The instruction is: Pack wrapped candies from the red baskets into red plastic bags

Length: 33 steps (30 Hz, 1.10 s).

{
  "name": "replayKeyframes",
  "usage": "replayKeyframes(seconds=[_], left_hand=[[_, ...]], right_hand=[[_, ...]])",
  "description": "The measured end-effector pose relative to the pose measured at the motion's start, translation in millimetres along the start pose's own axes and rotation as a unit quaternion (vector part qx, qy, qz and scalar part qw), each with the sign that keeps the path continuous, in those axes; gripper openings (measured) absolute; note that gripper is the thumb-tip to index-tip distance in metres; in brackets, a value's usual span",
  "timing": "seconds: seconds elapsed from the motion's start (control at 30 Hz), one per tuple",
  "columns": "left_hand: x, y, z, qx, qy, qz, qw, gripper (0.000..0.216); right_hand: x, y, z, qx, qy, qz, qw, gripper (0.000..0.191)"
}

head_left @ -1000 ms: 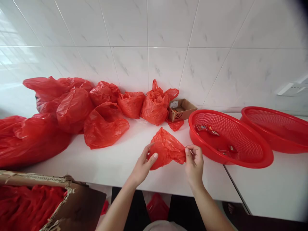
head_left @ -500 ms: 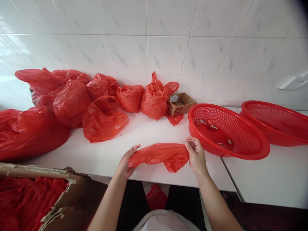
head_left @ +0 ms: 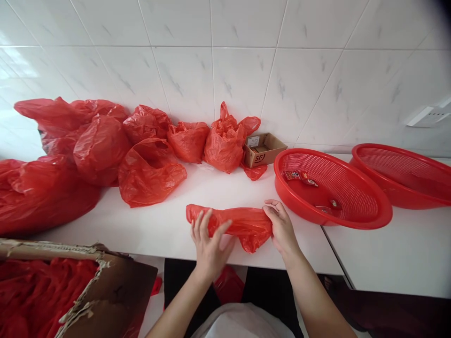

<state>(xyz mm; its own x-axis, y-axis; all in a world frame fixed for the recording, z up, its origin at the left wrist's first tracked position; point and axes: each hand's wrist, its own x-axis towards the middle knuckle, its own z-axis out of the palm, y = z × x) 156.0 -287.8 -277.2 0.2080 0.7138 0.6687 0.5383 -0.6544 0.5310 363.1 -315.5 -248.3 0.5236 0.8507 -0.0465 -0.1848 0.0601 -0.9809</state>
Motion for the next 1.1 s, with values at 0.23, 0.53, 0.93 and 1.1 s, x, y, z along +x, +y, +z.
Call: replayKeyframes(seconds=[0.23,0.53,0.93,1.1], left_hand=[[51,-35,-25,-0.128,-0.256,-0.168,0.943,0.019],[56,-5,-40,-0.319,-0.281,-0.308,0.851,0.044],[56,-20,-60,-0.386,-0.038,-0.357,0.85,0.06],[50,-5,-67,-0.197,-0.043,-0.27,0.941,0.073]], right_hand=[[16,-12,-30,-0.235,-0.091,-0.056,0.966,0.035],[-27,-59,14,-0.328,-0.029,-0.449,0.831,0.017],[-13,-30,-27,-0.575,-0.298,-0.267,0.713,0.03],[-26,-59,-26,-0.555,-0.169,-0.318,0.75,0.058]])
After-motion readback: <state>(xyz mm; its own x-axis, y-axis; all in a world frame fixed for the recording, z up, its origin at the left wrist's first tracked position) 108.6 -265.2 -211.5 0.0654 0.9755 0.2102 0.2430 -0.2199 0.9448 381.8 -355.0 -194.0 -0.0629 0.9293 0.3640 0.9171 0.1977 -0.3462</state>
